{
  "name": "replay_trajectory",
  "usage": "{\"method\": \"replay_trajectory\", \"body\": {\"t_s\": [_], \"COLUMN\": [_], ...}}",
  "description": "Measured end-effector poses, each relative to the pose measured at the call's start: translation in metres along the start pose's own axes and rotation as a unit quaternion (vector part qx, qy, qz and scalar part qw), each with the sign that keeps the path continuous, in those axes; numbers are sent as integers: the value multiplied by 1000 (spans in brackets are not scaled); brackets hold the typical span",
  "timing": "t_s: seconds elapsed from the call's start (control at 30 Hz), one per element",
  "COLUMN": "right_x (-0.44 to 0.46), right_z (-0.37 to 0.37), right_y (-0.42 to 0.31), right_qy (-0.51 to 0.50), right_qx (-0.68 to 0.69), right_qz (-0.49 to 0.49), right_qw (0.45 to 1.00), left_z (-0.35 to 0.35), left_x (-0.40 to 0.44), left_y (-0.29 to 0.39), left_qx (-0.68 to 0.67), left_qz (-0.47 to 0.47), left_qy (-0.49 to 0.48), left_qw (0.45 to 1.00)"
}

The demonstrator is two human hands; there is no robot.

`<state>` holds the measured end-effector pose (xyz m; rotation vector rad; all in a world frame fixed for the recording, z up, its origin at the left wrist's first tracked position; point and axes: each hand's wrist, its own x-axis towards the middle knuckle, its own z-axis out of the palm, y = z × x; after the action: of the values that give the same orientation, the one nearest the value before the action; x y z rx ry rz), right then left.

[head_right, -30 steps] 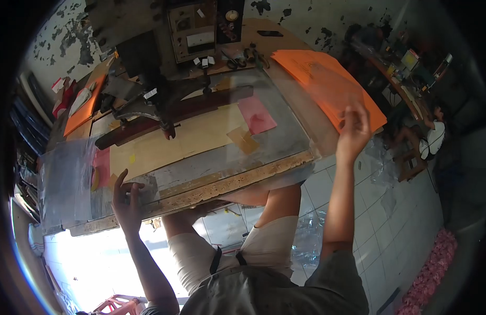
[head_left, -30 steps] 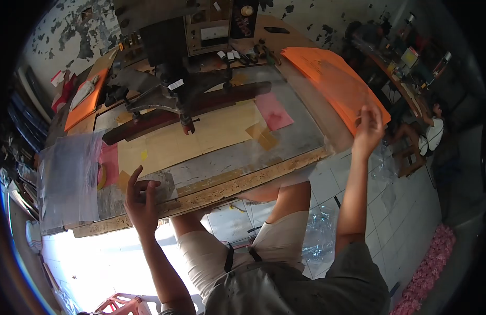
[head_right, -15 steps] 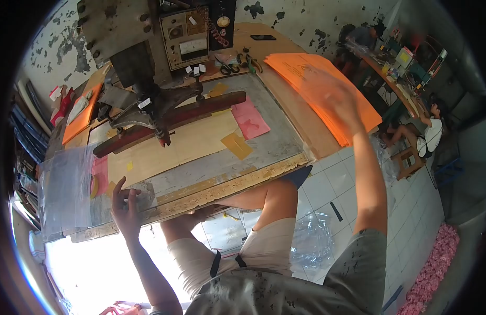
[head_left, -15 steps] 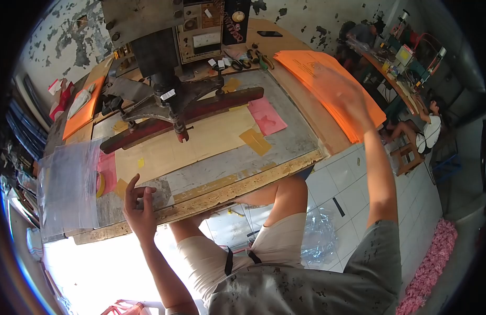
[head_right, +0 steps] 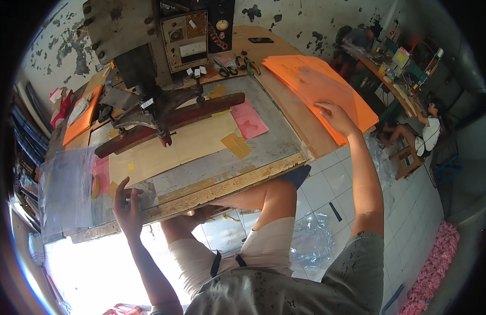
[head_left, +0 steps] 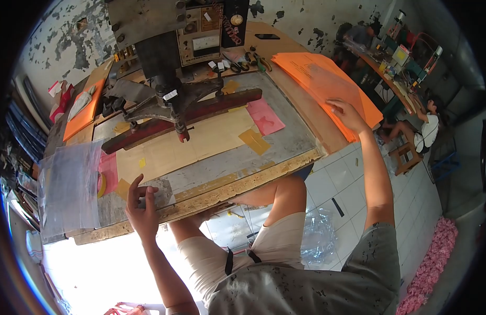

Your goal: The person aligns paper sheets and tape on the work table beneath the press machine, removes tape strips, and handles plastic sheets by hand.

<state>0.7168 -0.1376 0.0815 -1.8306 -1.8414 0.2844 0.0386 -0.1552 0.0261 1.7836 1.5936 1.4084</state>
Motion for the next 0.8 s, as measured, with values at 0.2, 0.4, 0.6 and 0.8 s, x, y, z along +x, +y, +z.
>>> {"method": "replay_trajectory", "body": {"t_s": [0.2, 0.4, 0.6, 0.8], "right_x": [-2, 1, -33, -129], "right_z": [7, 13, 81, 204], "right_y": [32, 38, -64, -172], "right_qy": [67, 88, 243, 206], "right_qx": [8, -81, -80, -111], "right_qz": [37, 31, -21, -97], "right_qw": [997, 992, 967, 967], "left_z": [-2, -1, -12, -88], "left_x": [0, 0, -4, 1], "left_y": [1, -2, 3, -42], "left_qx": [-2, 2, 1, 347], "left_qz": [4, 10, 15, 82], "left_qy": [-10, -11, 29, 154], "left_qw": [1000, 1000, 999, 921]}}
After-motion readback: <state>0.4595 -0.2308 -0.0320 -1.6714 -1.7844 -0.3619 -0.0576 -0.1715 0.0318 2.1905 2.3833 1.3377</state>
